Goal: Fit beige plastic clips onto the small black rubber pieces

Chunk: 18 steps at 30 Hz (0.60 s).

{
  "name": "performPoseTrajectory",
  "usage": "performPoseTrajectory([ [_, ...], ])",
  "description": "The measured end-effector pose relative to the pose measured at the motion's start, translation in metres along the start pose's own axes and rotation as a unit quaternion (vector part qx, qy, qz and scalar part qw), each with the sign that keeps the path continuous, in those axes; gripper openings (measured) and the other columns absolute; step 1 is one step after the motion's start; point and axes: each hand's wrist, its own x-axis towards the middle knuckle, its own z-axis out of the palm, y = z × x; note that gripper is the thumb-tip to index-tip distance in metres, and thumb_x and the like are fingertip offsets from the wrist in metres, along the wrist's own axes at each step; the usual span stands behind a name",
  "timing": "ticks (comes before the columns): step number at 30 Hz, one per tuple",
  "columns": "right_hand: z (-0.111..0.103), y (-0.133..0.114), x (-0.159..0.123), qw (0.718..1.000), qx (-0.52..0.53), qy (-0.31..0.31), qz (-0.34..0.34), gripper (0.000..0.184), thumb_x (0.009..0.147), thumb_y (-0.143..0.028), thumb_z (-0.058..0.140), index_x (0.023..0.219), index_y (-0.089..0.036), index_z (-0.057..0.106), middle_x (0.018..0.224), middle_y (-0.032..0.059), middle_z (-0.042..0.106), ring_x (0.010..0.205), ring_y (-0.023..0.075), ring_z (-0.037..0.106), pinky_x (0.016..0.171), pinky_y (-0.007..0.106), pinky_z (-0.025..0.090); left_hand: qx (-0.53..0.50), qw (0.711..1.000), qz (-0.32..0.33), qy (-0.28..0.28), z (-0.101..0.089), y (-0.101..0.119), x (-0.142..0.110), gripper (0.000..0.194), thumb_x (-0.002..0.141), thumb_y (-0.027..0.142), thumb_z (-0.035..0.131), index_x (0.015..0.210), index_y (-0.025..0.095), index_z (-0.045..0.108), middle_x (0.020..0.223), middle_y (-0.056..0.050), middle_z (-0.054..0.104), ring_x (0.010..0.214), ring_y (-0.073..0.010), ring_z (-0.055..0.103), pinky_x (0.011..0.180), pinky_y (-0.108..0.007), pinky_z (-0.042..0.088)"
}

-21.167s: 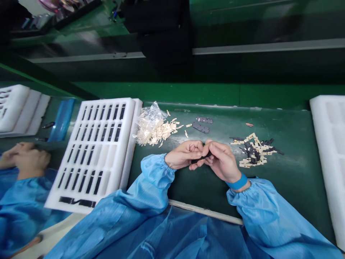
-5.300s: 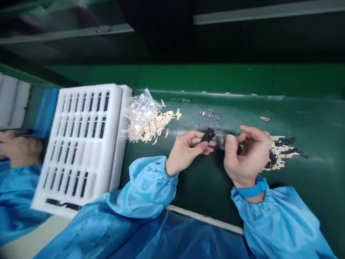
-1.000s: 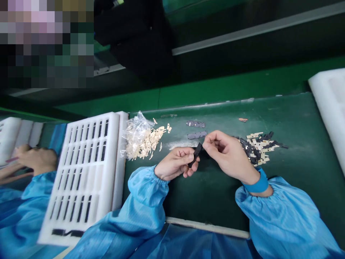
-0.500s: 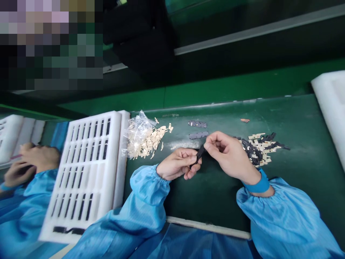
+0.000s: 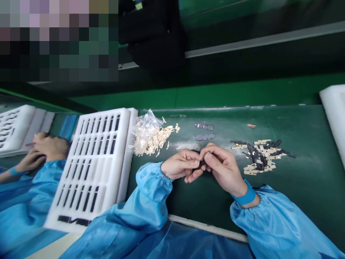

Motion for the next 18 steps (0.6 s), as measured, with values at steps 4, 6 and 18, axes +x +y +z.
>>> performPoseTrajectory([
  [4, 0.003, -0.001, 0.001, 0.992, 0.107, -0.017, 0.071, 0.034, 0.097, -0.043, 0.066, 0.074, -0.019, 0.072, 0.076, 0.0012, 0.051, 0.059, 0.0118, 0.051, 0.055, 0.026, 0.047, 0.009, 1.0, -0.025, -0.01, -0.002, 0.0, -0.001, 0.045, 0.079, 0.047, 0.084, 0.099, 0.009, 0.074, 0.068, -0.004, 0.067, 0.052, -0.0095, 0.064, 0.044, -0.015, 0.049],
  [6, 0.002, -0.001, 0.004, 0.984, 0.131, -0.022, 0.119, 0.035, 0.095, -0.046, 0.068, 0.073, -0.019, 0.072, 0.072, 0.0006, 0.051, 0.056, 0.0117, 0.05, 0.054, 0.027, 0.048, 0.011, 1.0, -0.028, -0.005, -0.002, -0.001, -0.001, 0.046, 0.078, 0.048, 0.085, 0.098, 0.008, 0.074, 0.068, -0.004, 0.067, 0.051, -0.01, 0.064, 0.043, -0.016, 0.049],
  [18, -0.011, -0.002, 0.001, 0.959, -0.279, 0.04, 0.014, 0.037, 0.09, -0.055, 0.072, 0.113, -0.025, 0.074, 0.087, 0.0056, 0.072, 0.068, 0.0197, 0.068, 0.063, 0.029, 0.056, -0.033, 0.997, 0.011, 0.066, 0.0, -0.004, 0.009, 0.052, 0.066, 0.052, 0.091, 0.089, 0.011, 0.068, 0.069, 0.0, 0.065, 0.05, -0.0065, 0.058, 0.045, -0.016, 0.04],
])
